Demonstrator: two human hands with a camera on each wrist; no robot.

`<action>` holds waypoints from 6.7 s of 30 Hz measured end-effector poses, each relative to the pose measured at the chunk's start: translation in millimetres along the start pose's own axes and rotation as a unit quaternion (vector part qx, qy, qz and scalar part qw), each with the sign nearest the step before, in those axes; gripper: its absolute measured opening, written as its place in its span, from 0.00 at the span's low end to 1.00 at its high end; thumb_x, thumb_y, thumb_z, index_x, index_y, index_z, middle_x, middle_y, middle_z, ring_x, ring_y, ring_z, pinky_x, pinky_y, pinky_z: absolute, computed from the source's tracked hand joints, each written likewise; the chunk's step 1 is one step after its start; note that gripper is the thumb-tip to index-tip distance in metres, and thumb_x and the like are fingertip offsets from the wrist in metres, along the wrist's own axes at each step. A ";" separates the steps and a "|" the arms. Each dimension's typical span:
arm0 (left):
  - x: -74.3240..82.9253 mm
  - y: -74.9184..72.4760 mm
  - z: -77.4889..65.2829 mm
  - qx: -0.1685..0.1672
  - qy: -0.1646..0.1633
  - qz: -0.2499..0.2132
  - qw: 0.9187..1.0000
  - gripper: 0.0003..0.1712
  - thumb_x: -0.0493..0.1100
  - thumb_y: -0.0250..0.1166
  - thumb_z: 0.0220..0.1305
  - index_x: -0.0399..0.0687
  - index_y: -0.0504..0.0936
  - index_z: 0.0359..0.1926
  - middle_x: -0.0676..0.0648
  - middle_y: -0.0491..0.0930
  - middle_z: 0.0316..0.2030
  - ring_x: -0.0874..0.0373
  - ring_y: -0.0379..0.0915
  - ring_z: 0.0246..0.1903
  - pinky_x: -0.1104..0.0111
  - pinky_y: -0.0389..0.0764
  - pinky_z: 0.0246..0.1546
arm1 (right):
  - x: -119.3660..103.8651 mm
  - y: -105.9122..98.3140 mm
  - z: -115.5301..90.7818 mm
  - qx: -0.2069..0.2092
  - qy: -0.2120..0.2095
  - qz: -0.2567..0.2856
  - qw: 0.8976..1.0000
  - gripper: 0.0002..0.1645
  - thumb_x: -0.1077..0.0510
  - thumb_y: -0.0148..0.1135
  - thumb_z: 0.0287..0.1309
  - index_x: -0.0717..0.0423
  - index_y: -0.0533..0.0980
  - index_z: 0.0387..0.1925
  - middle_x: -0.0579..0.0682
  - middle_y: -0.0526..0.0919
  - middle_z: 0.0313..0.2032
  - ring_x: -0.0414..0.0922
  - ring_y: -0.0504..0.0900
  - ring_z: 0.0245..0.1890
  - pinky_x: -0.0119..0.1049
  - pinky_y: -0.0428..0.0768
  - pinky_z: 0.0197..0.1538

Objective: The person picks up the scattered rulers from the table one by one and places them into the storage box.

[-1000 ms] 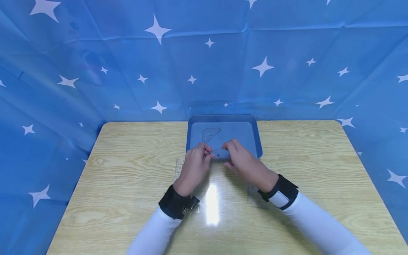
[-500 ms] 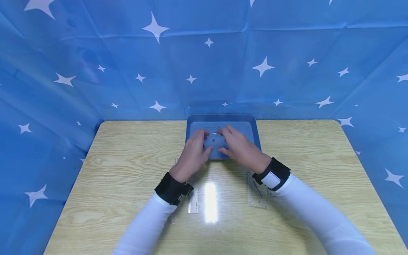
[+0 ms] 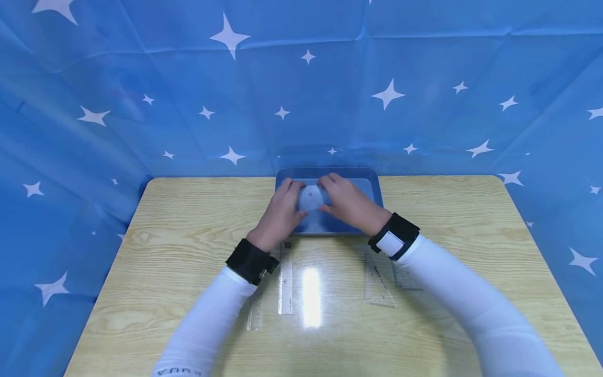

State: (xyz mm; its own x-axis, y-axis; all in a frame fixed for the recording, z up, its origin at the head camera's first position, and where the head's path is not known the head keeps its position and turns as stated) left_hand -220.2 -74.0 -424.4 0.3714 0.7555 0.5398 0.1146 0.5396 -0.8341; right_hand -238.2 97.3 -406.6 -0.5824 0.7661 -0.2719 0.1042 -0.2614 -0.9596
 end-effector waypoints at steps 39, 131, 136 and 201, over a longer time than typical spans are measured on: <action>-35.4 25.8 50.1 -0.116 -0.049 0.106 0.986 0.26 0.43 0.73 0.54 0.38 0.78 0.52 0.42 0.73 0.41 0.51 0.72 0.40 0.60 0.77 0.44 | 29.1 36.7 57.6 -0.193 0.103 0.002 0.976 0.31 0.54 0.70 0.55 0.63 0.71 0.56 0.57 0.78 0.47 0.51 0.79 0.48 0.41 0.79 0.44; 36.6 22.5 -56.7 -0.040 0.089 0.028 0.995 0.17 0.48 0.63 0.65 0.43 0.82 0.50 0.49 0.79 0.44 0.55 0.72 0.46 0.65 0.76 0.48 | 32.6 31.8 -141.1 0.072 -0.304 -0.106 0.944 0.13 0.53 0.51 0.68 0.50 0.81 0.42 0.44 0.81 0.45 0.42 0.76 0.40 0.36 0.72 0.38; 33.8 28.6 -65.9 -0.103 0.079 -0.041 0.991 0.17 0.48 0.61 0.67 0.42 0.81 0.50 0.48 0.80 0.46 0.55 0.75 0.48 0.65 0.76 0.51 | 37.8 34.6 -151.9 0.040 -0.311 -0.096 0.945 0.14 0.55 0.60 0.60 0.49 0.83 0.46 0.42 0.84 0.45 0.42 0.79 0.46 0.39 0.76 0.46; 26.5 54.6 -72.7 -0.189 -0.022 0.109 0.976 0.42 0.49 0.80 0.41 0.36 0.70 0.53 0.41 0.72 0.48 0.46 0.72 0.48 0.60 0.77 0.51 | 1.0 65.8 -122.0 -0.010 -0.193 -0.069 0.979 0.21 0.62 0.59 0.63 0.54 0.75 0.58 0.48 0.76 0.47 0.43 0.73 0.46 0.37 0.77 0.49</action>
State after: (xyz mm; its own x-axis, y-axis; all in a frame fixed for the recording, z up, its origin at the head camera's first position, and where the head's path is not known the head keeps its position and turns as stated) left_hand -137.1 -51.5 -463.9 0.3852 0.8569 0.3425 0.3718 0.1956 -0.9075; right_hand -133.6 152.5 -478.8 -0.8532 0.5126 -0.0959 0.0164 -0.1575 -0.9874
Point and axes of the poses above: each hand's wrist, its own z-axis towards the middle knuckle, its own y-axis out of the palm, x = y × z, the point moved 2 cm from there along z, towards the middle knuckle
